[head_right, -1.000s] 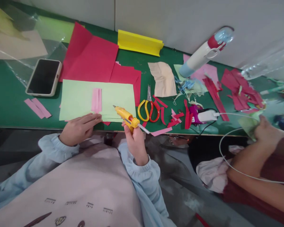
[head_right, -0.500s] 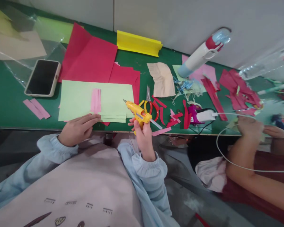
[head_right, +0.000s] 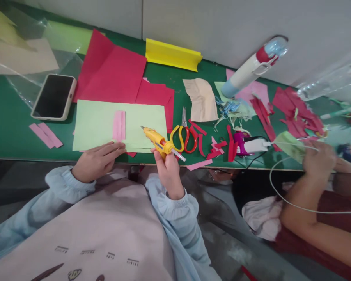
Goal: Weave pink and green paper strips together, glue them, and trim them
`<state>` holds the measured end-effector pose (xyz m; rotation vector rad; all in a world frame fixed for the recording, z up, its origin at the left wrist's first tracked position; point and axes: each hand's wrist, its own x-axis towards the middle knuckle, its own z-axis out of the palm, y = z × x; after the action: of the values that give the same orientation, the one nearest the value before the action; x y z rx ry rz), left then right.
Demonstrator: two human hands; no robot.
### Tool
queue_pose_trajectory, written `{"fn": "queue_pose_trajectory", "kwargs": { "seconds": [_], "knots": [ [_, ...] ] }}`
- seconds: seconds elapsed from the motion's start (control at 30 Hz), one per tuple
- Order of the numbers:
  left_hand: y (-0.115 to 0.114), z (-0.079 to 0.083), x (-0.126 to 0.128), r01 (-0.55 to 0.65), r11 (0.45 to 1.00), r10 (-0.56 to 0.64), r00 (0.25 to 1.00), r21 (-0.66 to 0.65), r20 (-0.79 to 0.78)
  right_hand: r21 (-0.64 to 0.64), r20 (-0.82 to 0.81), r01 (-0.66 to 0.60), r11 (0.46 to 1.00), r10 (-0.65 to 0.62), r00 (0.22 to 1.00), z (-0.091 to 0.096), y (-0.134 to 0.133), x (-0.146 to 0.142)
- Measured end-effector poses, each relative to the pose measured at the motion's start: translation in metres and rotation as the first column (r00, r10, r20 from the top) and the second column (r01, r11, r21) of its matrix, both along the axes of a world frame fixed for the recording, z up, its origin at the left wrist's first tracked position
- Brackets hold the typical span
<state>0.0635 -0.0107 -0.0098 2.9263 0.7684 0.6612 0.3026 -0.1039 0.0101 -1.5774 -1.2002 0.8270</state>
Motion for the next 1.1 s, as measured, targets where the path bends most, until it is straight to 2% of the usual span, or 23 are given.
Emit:
{"fn": "queue_pose_trajectory", "kwargs": {
  "seconds": [0.13, 0.33, 0.6, 0.87, 1.1],
  "knots": [
    [0.000, 0.001, 0.001, -0.006, 1.000, 0.006, 1.000, 0.016, -0.010, -0.007, 0.021, 0.000, 1.000, 0.000, 1.000, 0.000, 0.010, 0.003],
    [0.000, 0.003, 0.001, -0.001, 1.000, 0.002, 1.000, 0.030, -0.020, -0.030, 0.083, -0.003, 1.000, 0.005, 0.997, -0.010, 0.022, 0.008],
    [-0.001, 0.005, 0.001, 0.009, 1.000, -0.008, 1.000, 0.022, -0.004, 0.007, 0.092, 0.001, 1.000, -0.002, 0.996, -0.014, 0.024, 0.011],
    [0.000, 0.007, 0.003, 0.024, 0.995, -0.022, 0.999, 0.093, -0.026, -0.002, 0.071, -0.002, 1.000, 0.002, 0.998, -0.012, 0.025, 0.012],
    [0.000, 0.007, 0.002, 0.028, 0.996, -0.024, 0.999, 0.082, -0.043, 0.011, 0.040, -0.007, 1.000, 0.007, 0.999, -0.014, 0.025, 0.013]
  ]
}}
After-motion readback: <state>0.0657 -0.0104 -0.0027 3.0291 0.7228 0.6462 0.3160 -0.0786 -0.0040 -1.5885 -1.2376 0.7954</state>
